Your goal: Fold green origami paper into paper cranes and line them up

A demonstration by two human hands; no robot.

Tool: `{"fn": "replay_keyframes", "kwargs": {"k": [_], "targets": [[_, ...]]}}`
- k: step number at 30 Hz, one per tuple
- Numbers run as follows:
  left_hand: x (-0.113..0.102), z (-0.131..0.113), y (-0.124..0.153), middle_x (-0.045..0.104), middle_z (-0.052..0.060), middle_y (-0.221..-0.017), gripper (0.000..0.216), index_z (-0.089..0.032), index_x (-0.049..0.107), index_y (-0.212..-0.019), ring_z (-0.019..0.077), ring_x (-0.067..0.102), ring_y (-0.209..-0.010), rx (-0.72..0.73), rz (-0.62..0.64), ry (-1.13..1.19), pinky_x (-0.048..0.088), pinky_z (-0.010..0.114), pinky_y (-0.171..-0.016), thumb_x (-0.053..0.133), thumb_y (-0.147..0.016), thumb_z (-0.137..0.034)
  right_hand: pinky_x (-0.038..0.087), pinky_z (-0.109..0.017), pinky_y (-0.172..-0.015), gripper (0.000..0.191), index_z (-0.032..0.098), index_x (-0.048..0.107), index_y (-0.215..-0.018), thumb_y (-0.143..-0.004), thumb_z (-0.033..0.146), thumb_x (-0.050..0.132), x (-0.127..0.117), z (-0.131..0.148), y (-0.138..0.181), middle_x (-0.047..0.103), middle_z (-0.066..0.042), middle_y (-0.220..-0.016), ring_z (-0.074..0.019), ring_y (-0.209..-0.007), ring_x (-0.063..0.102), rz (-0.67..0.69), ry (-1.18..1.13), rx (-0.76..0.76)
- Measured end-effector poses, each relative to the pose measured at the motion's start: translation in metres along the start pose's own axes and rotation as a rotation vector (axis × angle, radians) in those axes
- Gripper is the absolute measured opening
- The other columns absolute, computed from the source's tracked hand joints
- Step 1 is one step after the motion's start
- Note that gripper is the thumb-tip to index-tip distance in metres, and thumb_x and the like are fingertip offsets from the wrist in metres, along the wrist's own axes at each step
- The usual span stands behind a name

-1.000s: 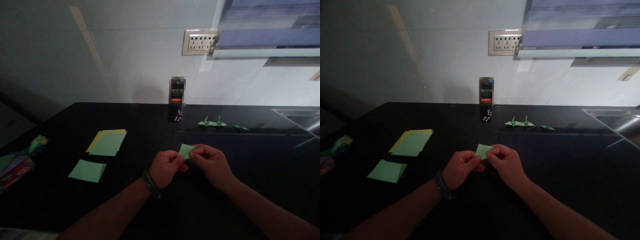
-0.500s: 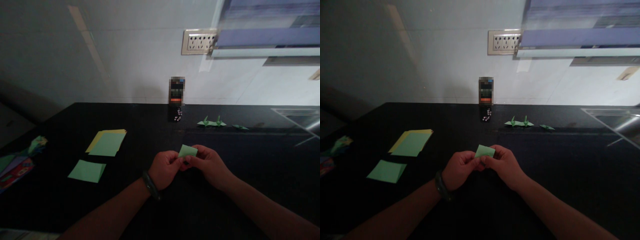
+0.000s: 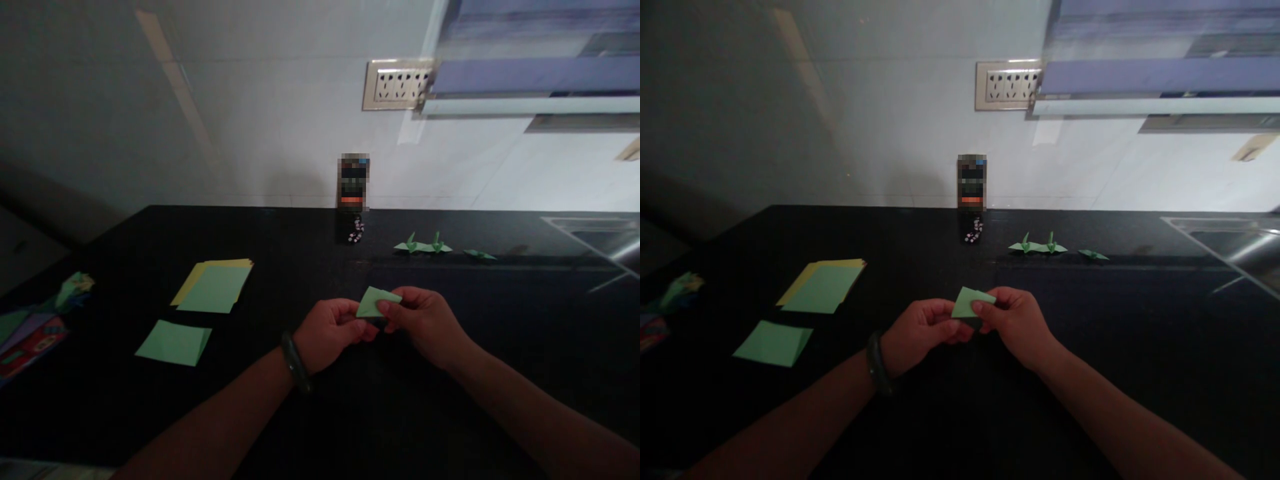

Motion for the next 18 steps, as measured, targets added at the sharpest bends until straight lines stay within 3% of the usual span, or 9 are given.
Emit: {"fn": "replay_keyframes", "kwargs": {"k": [5,8,14,18], "targets": [[-0.0009,-0.0005,-0.0010,0.064,0.004,-0.065,0.017,-0.011,0.063,-0.072,0.0113,0.055,-0.057,0.058,-0.049,-0.105,0.041,0.024,-0.058,0.063,-0.069,-0.028,0.038,-0.022,-0.048,0.016,0.016,0.060,-0.060,-0.067,0.029,0.064,0.0079,0.0048,0.0052,0.058,0.002,-0.052,-0.0091,-0.047,0.051,0.036,0.112,-0.019],[-0.0007,-0.0018,0.0001,0.064,0.003,-0.062,0.016,-0.012,0.063,-0.071,0.0116,0.057,-0.055,0.019,-0.053,-0.087,0.042,0.024,-0.057,0.060,-0.072,-0.027,0.038,-0.022,-0.048,0.015,0.016,0.060,-0.060,-0.067,0.029,0.064,0.0087,0.0062,0.0057,0.057,0.002,-0.051,-0.0090,-0.047,0.051,0.041,0.094,-0.016],[0.0003,-0.0034,0.0013,0.069,0.007,-0.081,0.018,-0.012,0.064,-0.088,0.0139,0.063,-0.074,-0.054,0.022,0.057,0.045,0.027,-0.070,0.060,-0.073,-0.021,0.040,-0.023,-0.051,0.018,0.016,0.059,-0.062,-0.068,0.033,0.063,0.0029,0.0018,0.0012,0.060,0.001,-0.052,-0.0102,-0.049,0.053,0.011,0.074,-0.012],[-0.0083,-0.0042,0.0002,0.067,0.005,-0.066,0.012,-0.011,0.061,-0.072,0.0114,0.061,-0.059,-0.033,-0.112,0.005,0.045,0.024,-0.060,0.064,-0.070,-0.022,0.041,-0.023,-0.053,0.018,0.016,0.059,-0.066,-0.067,0.033,0.065,0.0010,-0.0008,0.0006,0.060,0.002,-0.054,-0.0100,-0.051,0.054,-0.025,0.036,-0.001]]}}
Point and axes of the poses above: each hand's wrist, its own y-axis away from the middle knuckle, its own x-axis out of the palm, z = x × y, the point moved 5 cm from there along -y, towards the middle knuckle
